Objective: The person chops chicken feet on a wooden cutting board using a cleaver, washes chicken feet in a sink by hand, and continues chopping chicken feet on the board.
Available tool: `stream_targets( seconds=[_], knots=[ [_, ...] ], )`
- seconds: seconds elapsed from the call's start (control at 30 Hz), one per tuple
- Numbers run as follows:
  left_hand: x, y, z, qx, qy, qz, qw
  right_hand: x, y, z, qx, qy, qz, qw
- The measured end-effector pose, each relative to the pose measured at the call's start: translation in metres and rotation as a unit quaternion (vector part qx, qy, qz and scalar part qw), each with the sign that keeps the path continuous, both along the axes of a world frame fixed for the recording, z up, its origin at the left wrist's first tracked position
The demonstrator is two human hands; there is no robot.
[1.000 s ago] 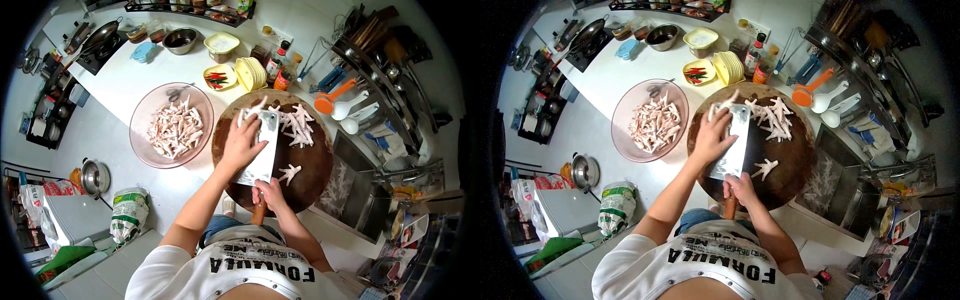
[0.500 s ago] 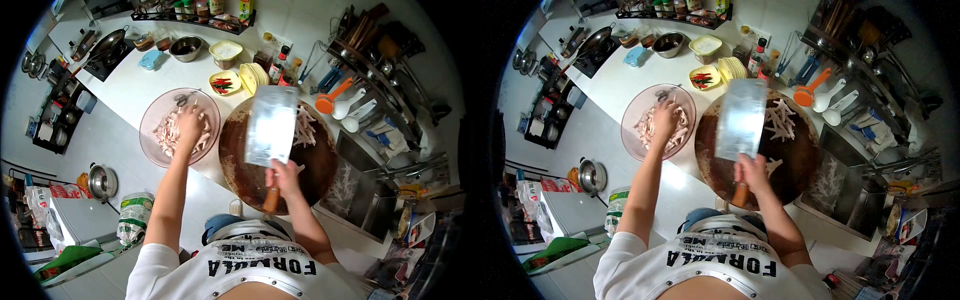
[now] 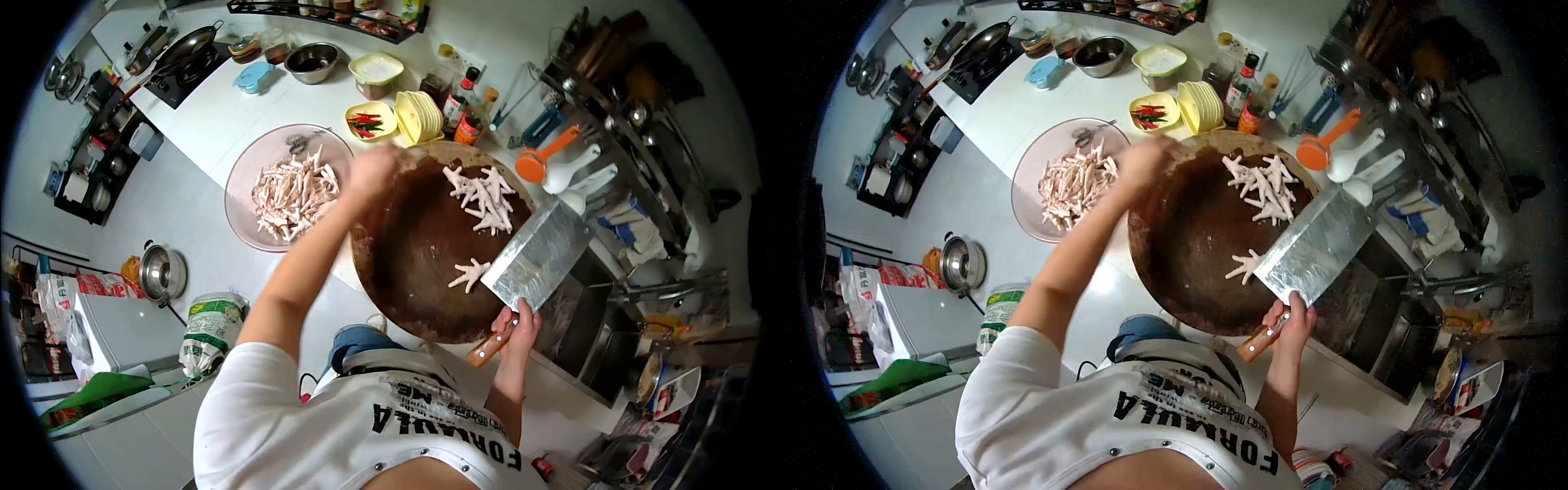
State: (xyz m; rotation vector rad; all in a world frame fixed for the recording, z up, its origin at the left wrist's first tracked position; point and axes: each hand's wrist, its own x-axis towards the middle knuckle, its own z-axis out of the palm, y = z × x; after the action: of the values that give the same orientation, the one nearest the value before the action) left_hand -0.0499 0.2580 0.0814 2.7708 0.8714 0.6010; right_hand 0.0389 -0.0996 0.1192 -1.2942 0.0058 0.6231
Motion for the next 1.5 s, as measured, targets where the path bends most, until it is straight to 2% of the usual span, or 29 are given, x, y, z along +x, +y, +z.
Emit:
stream_targets(
  seconds=[0.03,0.07,0.1,0.13,0.17,0.2,0.27,0.33,0.37,0.4,0.47,0.5,0.53,0.6,0.63,0.7,0.73,0.83,0.87,0.9,0.93,1.03,1.17,1.27,1.5],
  knots=[
    [-0.022,0.008,0.019,-0.029,-0.028,0.011,0.999,0.002,-0.002,-0.003,0.008,0.007,0.008,1.000],
    [-0.047,0.021,0.021,0.046,-0.136,0.009,0.990,0.005,-0.005,-0.005,0.014,0.013,0.014,1.000],
    [-0.067,0.020,0.039,0.025,-0.125,0.056,0.990,0.006,-0.008,-0.005,0.008,0.018,0.020,1.000],
    [-0.081,0.025,0.036,0.032,-0.130,0.105,0.985,0.007,-0.009,-0.004,-0.008,0.003,0.022,1.000],
    [-0.093,0.037,0.027,0.014,-0.065,0.140,0.988,0.009,-0.012,-0.007,-0.019,-0.006,0.035,0.999],
    [-0.100,0.032,0.025,0.079,0.029,0.165,0.983,0.012,-0.015,-0.009,-0.028,-0.016,0.050,0.998],
    [-0.093,0.008,0.009,0.144,0.039,0.131,0.980,0.017,-0.022,-0.010,-0.027,-0.022,0.062,0.997],
    [-0.059,-0.044,-0.010,-0.053,-0.003,0.063,0.997,0.019,-0.029,-0.013,-0.043,-0.043,0.066,0.996],
    [-0.042,-0.082,-0.002,-0.080,-0.049,-0.059,0.994,0.021,-0.035,-0.017,-0.058,-0.040,0.068,0.995],
    [-0.017,-0.104,-0.014,-0.095,-0.009,-0.151,0.984,0.024,-0.040,-0.019,-0.058,-0.039,0.068,0.995],
    [0.026,-0.151,-0.023,-0.204,0.028,-0.207,0.957,0.028,-0.054,-0.022,-0.079,-0.087,0.093,0.989],
    [0.046,-0.162,-0.043,-0.223,0.041,-0.222,0.948,0.029,-0.061,-0.021,-0.078,-0.084,0.098,0.989],
    [0.059,-0.171,-0.051,-0.191,0.038,-0.236,0.952,0.030,-0.069,-0.020,-0.078,-0.083,0.094,0.989],
    [0.072,-0.180,-0.054,-0.208,0.132,-0.224,0.943,0.033,-0.084,-0.018,-0.134,-0.120,0.132,0.975],
    [0.074,-0.187,-0.051,-0.207,0.133,-0.226,0.942,0.034,-0.091,-0.013,-0.157,-0.132,0.151,0.967],
    [0.069,-0.199,-0.043,-0.227,0.247,-0.194,0.922,0.035,-0.103,-0.014,-0.175,-0.154,0.170,0.957],
    [0.061,-0.207,-0.039,-0.228,0.252,-0.196,0.920,0.034,-0.109,-0.015,-0.195,-0.177,0.191,0.946],
    [0.033,-0.234,-0.045,-0.279,0.119,-0.141,0.942,0.023,-0.114,-0.010,-0.263,-0.198,0.223,0.917],
    [0.029,-0.243,-0.053,-0.280,0.121,-0.145,0.941,0.021,-0.115,-0.009,-0.289,-0.201,0.246,0.903],
    [0.026,-0.251,-0.057,-0.251,0.106,-0.103,0.956,0.018,-0.111,-0.013,-0.336,-0.257,0.263,0.867],
    [0.023,-0.257,-0.061,-0.222,0.091,-0.062,0.969,0.016,-0.112,-0.011,-0.338,-0.256,0.260,0.868],
    [0.024,-0.271,-0.065,-0.184,0.081,-0.033,0.979,0.005,-0.108,-0.001,-0.384,-0.327,0.316,0.804],
    [0.027,-0.286,-0.070,-0.145,0.047,0.034,0.988,-0.003,-0.108,-0.004,-0.380,-0.330,0.332,0.798],
    [0.029,-0.290,-0.077,-0.106,0.019,0.044,0.993,-0.004,-0.107,-0.009,-0.396,-0.331,0.355,0.780],
    [0.032,-0.290,-0.087,-0.093,-0.003,0.041,0.995,-0.003,-0.095,0.000,-0.414,-0.335,0.371,0.761]
  ],
)
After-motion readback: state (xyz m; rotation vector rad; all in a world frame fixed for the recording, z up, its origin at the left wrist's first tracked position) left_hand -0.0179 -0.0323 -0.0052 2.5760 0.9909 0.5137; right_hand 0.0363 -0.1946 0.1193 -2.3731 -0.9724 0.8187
